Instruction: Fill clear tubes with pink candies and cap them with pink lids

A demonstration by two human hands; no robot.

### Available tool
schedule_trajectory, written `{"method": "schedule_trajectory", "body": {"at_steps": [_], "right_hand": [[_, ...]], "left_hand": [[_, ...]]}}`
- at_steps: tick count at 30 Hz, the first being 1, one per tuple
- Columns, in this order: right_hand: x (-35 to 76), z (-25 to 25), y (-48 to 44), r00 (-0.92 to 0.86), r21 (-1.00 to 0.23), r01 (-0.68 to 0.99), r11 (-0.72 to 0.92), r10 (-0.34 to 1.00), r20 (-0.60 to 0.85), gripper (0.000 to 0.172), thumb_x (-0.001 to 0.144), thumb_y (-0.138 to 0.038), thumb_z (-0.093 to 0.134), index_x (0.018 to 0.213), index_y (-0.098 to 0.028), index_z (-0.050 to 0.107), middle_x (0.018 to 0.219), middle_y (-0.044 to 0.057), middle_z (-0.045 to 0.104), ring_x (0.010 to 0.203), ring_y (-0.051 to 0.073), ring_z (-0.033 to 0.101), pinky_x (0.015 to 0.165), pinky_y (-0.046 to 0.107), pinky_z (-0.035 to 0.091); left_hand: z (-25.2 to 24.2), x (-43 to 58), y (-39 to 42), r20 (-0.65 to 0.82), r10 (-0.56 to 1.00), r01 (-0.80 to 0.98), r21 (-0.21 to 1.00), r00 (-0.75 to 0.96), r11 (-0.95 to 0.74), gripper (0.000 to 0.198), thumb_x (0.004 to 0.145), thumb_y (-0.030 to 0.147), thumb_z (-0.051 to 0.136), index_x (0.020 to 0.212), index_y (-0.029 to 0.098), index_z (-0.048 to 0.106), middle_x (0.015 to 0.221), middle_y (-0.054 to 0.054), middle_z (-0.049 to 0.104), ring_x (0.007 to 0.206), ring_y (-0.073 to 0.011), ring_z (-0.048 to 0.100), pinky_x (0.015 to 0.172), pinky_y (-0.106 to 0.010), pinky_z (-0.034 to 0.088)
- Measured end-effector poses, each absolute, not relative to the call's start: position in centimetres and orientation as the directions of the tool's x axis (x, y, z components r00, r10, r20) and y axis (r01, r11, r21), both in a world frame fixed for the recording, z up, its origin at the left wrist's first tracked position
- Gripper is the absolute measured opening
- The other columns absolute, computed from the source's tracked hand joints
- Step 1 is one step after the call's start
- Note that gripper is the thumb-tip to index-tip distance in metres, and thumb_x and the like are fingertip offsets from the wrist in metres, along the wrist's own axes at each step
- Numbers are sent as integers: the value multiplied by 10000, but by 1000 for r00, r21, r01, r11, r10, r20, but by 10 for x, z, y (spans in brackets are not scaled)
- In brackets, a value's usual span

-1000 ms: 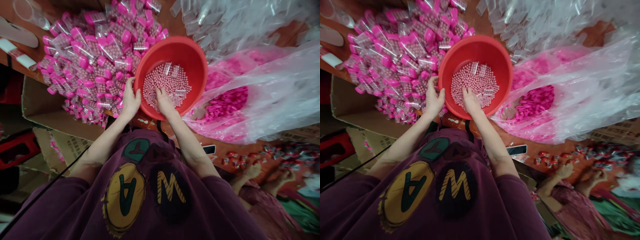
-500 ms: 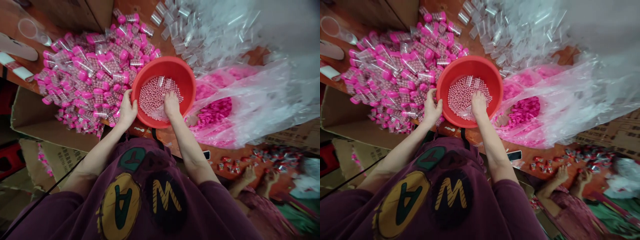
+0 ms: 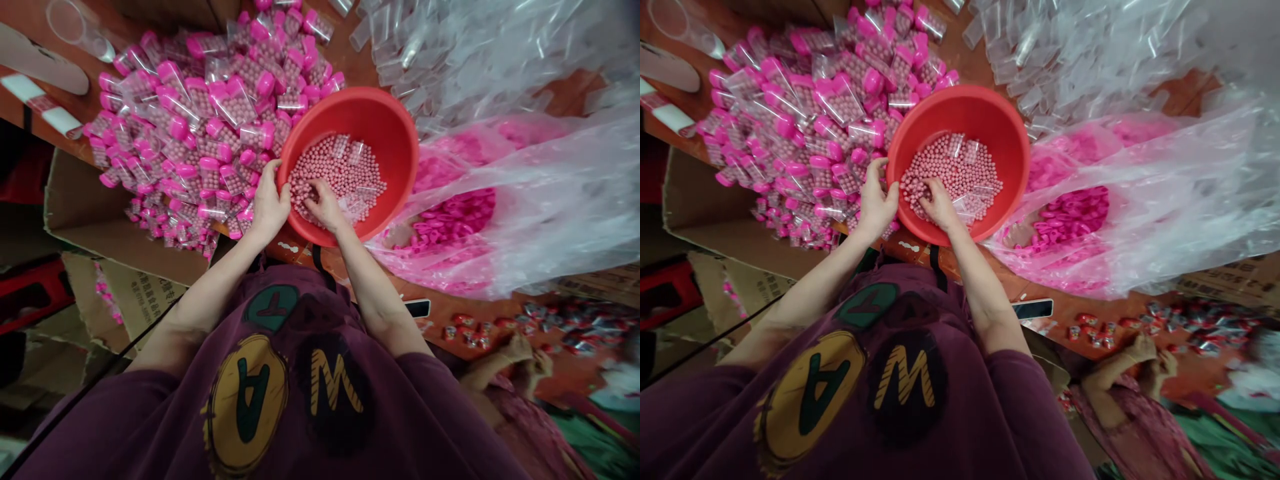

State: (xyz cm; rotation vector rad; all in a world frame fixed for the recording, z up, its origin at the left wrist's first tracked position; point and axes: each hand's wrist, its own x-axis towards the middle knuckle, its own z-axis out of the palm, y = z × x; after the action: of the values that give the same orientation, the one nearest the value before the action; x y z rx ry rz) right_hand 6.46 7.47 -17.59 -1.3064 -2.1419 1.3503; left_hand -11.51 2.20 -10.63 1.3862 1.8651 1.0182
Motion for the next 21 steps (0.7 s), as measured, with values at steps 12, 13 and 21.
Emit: {"method": "schedule_trajectory", "body": {"at_steps": [12,13,21], "right_hand": [[47,-196,133,-185,-802,592,80,982,-39,568,1050,-483,542,1503,-147,472,1477,213,621,1394,304,612,1235,535,481],[43,-196,143,-166,-789,612,54,984,-61,576,1056,-463,534,1520,-132,447,1489,225,605,1405,308,606,1239,534,475],[44,-177,155,-169,-767,642,11,977,-127,619,1061,-321,476,1624,-137,298,1496,240,579,1282,317,671,1127,539,553]], "left_hand": [[-99,-107,18,3,939,534,823,-344,193,474,962,281,608,1416,221,484,1404,-142,660,1283,-292,664,1172,-493,542],[-98,-106,17,2,937,536,820,-350,199,474,956,264,601,1414,216,489,1400,-144,662,1276,-292,667,1167,-496,545],[-100,-104,17,-22,935,524,823,-355,219,479,954,248,598,1419,212,487,1379,-148,674,1255,-300,684,1141,-511,565]]}}
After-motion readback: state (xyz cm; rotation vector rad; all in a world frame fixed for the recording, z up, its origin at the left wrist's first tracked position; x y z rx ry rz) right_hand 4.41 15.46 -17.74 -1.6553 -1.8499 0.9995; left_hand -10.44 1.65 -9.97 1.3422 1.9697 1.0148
